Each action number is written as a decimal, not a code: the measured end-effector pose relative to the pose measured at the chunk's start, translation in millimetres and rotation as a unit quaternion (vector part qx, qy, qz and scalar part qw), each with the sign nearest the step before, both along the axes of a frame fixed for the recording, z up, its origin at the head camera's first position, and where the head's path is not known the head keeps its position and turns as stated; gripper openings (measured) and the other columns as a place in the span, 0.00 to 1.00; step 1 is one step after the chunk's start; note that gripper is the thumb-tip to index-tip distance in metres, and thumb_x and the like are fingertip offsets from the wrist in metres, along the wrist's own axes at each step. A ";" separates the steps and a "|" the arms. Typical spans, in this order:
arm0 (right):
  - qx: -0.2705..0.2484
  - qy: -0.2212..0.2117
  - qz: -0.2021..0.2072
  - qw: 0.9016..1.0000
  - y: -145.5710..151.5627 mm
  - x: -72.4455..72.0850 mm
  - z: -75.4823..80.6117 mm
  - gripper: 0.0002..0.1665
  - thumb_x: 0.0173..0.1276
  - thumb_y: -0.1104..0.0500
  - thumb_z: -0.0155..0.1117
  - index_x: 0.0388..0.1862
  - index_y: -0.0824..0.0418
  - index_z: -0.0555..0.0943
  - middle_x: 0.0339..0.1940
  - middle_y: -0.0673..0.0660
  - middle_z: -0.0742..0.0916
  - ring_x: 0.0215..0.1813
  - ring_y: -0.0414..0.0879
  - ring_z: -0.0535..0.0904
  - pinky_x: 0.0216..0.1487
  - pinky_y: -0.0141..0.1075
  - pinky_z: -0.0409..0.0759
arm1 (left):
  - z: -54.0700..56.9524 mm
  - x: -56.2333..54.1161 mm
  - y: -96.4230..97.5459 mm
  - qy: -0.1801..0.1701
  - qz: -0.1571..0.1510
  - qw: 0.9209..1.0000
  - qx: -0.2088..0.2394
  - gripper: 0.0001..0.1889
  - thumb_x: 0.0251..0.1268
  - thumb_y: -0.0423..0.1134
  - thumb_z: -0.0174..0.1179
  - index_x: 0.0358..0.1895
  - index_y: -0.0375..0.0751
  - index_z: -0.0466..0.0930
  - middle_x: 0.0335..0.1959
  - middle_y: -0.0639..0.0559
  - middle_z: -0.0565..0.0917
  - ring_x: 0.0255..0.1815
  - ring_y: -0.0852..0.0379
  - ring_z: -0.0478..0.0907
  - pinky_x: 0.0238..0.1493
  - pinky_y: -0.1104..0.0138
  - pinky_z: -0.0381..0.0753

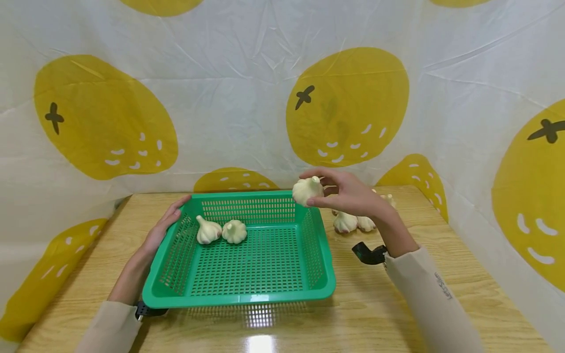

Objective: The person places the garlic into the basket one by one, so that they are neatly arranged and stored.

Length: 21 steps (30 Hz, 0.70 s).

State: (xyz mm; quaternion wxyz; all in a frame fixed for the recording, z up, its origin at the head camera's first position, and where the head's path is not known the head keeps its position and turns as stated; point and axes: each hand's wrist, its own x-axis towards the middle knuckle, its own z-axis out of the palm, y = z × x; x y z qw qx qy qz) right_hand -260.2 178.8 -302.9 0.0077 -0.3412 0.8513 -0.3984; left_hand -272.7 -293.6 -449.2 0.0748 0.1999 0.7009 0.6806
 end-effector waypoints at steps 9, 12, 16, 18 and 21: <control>-0.004 -0.013 0.027 1.000 -23.8 -8.7 8.4 0.29 0.69 0.52 0.75 0.67 0.47 0.78 0.60 0.50 0.84 0.56 0.46 0.84 0.61 0.47 0.83 | -0.6 0.2 1.5 0.009 0.004 1.000 0.003 0.30 0.89 0.49 0.28 0.86 0.47 0.41 0.83 0.43 0.46 0.71 0.73 0.62 0.65 0.79 0.66; -0.002 -0.019 0.034 0.999 -30.1 -12.7 9.5 0.30 0.69 0.53 0.74 0.68 0.49 0.78 0.59 0.51 0.84 0.56 0.48 0.84 0.62 0.47 0.83 | -0.6 0.6 2.4 0.010 0.006 1.000 0.005 0.29 0.89 0.49 0.29 0.85 0.47 0.42 0.83 0.43 0.46 0.71 0.72 0.62 0.65 0.79 0.66; -0.002 -0.026 0.036 0.999 -38.3 -17.6 9.1 0.30 0.70 0.54 0.73 0.70 0.50 0.77 0.62 0.52 0.83 0.57 0.50 0.83 0.61 0.47 0.83 | -0.6 0.4 2.6 0.011 0.003 1.000 0.010 0.29 0.89 0.48 0.29 0.85 0.48 0.44 0.82 0.47 0.49 0.71 0.71 0.61 0.65 0.79 0.66; -0.005 -0.029 0.043 0.999 -42.2 -19.8 8.6 0.31 0.70 0.56 0.73 0.70 0.50 0.76 0.65 0.52 0.81 0.57 0.50 0.83 0.59 0.47 0.84 | -0.7 0.1 1.7 0.010 0.001 1.000 0.009 0.29 0.89 0.48 0.29 0.85 0.48 0.43 0.82 0.49 0.50 0.71 0.71 0.61 0.65 0.79 0.66; -0.008 -0.037 0.053 0.998 -47.6 -23.3 8.0 0.31 0.70 0.57 0.72 0.71 0.50 0.76 0.65 0.53 0.80 0.56 0.50 0.84 0.56 0.45 0.85 | -0.7 -0.2 0.6 0.010 0.002 1.000 0.005 0.29 0.89 0.48 0.28 0.86 0.47 0.42 0.82 0.50 0.50 0.71 0.72 0.61 0.65 0.79 0.66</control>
